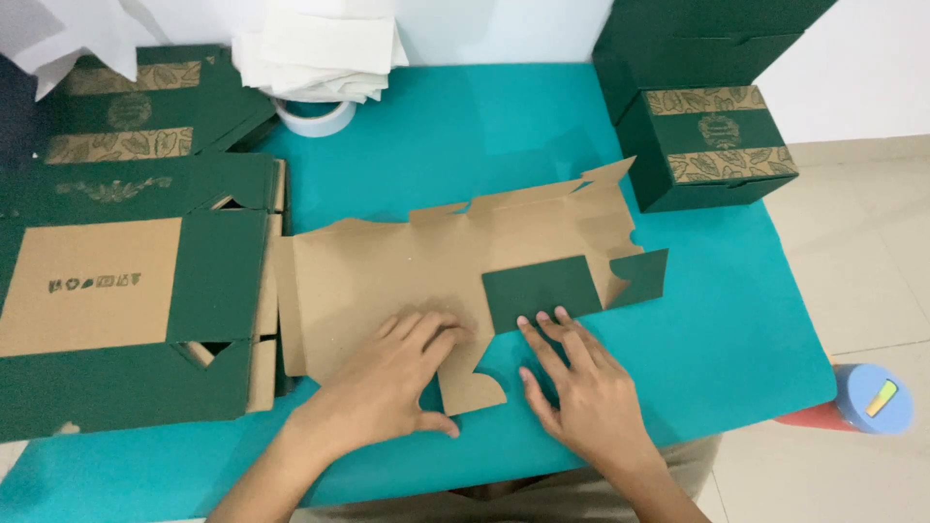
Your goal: The person assembles a flat-packed cardboard box by hand on a teal table. They fold the side flaps and tuck the tabs into slots to form the box structure, then place a decorative lid on top.
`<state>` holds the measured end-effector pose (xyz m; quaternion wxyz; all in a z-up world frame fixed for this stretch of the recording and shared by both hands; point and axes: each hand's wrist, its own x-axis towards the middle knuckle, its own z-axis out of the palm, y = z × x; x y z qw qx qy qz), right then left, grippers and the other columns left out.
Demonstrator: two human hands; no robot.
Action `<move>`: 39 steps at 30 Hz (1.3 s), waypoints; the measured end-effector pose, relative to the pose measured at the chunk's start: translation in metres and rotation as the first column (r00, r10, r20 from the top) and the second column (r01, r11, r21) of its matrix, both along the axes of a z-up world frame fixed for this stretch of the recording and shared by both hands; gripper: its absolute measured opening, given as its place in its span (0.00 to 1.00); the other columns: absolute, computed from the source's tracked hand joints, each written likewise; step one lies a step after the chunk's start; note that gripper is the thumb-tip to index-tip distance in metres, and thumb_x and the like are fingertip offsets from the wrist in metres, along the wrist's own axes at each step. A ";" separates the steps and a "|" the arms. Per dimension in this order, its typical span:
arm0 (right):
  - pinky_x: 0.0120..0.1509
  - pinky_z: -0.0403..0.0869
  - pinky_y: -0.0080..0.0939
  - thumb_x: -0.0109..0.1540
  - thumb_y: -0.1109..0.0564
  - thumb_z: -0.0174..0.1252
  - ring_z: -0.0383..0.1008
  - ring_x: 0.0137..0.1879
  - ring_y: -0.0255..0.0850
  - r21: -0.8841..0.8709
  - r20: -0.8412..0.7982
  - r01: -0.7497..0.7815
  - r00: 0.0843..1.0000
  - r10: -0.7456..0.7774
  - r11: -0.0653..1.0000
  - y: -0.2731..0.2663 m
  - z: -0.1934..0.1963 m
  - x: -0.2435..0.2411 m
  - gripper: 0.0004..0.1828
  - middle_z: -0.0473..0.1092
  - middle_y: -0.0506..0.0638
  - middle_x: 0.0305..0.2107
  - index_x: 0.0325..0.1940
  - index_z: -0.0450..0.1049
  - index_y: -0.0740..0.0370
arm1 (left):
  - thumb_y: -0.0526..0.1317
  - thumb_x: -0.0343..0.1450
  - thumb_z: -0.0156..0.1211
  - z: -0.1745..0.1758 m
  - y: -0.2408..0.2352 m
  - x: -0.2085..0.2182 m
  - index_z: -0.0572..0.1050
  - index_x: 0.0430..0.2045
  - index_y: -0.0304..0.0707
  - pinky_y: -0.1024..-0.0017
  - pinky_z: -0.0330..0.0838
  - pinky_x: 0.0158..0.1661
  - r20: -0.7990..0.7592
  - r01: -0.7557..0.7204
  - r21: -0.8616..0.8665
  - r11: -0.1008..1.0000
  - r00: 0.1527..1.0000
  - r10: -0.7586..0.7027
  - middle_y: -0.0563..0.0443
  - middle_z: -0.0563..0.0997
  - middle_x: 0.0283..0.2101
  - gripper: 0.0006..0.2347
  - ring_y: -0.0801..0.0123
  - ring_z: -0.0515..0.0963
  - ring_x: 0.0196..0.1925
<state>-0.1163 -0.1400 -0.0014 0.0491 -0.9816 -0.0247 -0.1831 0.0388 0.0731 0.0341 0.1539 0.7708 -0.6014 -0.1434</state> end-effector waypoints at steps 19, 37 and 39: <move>0.62 0.75 0.55 0.66 0.47 0.49 0.66 0.65 0.55 -0.104 -0.024 0.034 0.999 -0.037 0.994 0.010 0.005 0.005 0.24 0.63 0.56 0.51 0.68 0.65 0.41 | 0.40 0.66 0.63 0.005 0.001 0.002 0.68 0.56 0.37 0.55 0.62 0.58 -0.213 -0.069 -0.060 0.996 0.975 0.054 0.43 0.71 0.56 0.23 0.50 0.67 0.60; 0.69 0.67 0.57 0.66 0.57 0.44 0.62 0.68 0.59 -0.050 -0.024 0.005 1.000 -0.006 0.999 0.021 0.001 0.011 0.25 0.66 0.55 0.52 0.67 0.66 0.40 | 0.44 0.71 0.60 -0.042 -0.017 0.009 0.69 0.52 0.36 0.62 0.71 0.46 0.152 -0.432 -0.319 0.844 0.856 0.495 0.46 0.70 0.46 0.18 0.55 0.72 0.50; 0.77 0.59 0.55 0.66 0.58 0.42 0.56 0.72 0.52 0.034 -0.090 -0.104 0.990 0.106 0.994 0.023 -0.001 0.011 0.24 0.60 0.51 0.63 0.68 0.62 0.53 | 0.43 0.71 0.59 -0.035 -0.014 0.008 0.70 0.47 0.38 0.60 0.71 0.41 0.119 -0.427 -0.286 0.858 0.872 0.474 0.47 0.70 0.43 0.14 0.56 0.73 0.46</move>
